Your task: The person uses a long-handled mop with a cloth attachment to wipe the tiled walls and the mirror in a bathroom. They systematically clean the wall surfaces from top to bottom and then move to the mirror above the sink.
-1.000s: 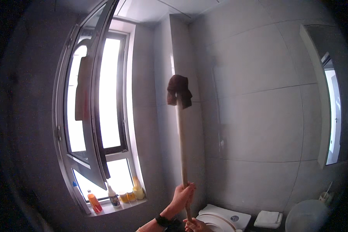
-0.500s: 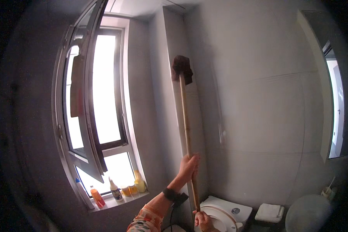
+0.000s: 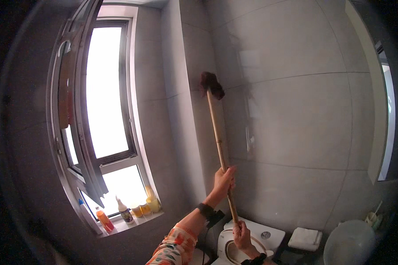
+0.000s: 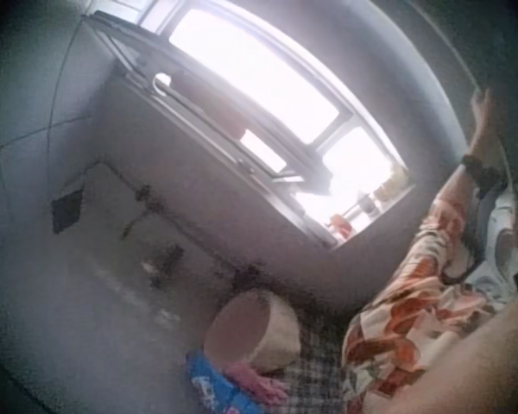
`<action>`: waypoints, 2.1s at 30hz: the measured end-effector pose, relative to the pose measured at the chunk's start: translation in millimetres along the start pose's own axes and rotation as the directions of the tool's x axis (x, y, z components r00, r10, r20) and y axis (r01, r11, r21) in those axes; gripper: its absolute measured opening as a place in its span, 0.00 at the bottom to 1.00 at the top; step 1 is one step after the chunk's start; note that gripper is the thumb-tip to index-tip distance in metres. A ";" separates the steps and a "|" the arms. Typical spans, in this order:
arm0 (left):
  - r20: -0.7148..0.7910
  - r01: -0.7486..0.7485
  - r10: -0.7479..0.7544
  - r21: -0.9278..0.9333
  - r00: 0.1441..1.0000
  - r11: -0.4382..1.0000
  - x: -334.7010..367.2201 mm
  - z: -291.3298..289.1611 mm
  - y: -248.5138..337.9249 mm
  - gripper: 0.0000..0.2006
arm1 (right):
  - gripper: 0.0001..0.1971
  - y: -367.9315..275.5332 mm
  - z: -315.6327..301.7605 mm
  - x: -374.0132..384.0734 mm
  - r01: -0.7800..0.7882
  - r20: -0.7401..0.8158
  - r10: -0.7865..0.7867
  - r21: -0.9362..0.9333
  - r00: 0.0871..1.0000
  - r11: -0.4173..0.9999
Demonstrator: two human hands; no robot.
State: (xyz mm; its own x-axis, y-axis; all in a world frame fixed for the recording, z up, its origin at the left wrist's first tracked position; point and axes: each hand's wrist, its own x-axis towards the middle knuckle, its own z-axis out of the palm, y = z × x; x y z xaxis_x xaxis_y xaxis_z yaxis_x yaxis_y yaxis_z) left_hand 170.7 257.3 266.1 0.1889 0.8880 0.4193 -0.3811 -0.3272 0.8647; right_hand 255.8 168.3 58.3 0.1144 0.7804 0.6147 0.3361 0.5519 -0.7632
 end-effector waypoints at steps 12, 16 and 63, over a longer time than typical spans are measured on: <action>0.023 -0.316 0.317 0.170 0.948 0.933 43.8 -27.1 12.3 0.14 | 0.21 27.5 -29.6 103.0 0.252 0.077 -0.242 -0.166 0.967 0.954; 0.046 -0.464 0.475 0.309 0.879 0.830 69.3 -75.4 18.7 0.19 | 0.18 16.2 -45.2 170.5 0.331 0.092 -0.319 -0.203 0.943 0.921; -0.568 -0.082 0.201 0.227 0.798 0.970 -199.6 -172.7 -39.3 0.09 | 0.27 -334.0 -67.7 504.3 0.179 -0.157 -0.204 -0.162 0.966 0.970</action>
State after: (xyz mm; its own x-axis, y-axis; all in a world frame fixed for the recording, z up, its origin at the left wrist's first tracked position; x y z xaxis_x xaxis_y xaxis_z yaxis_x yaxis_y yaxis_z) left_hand -8.3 148.7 100.6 -0.4393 0.8267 0.3515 -0.1794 -0.4641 0.8674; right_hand 264.4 357.6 636.6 0.1888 0.5950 0.7812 0.4984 0.6274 -0.5983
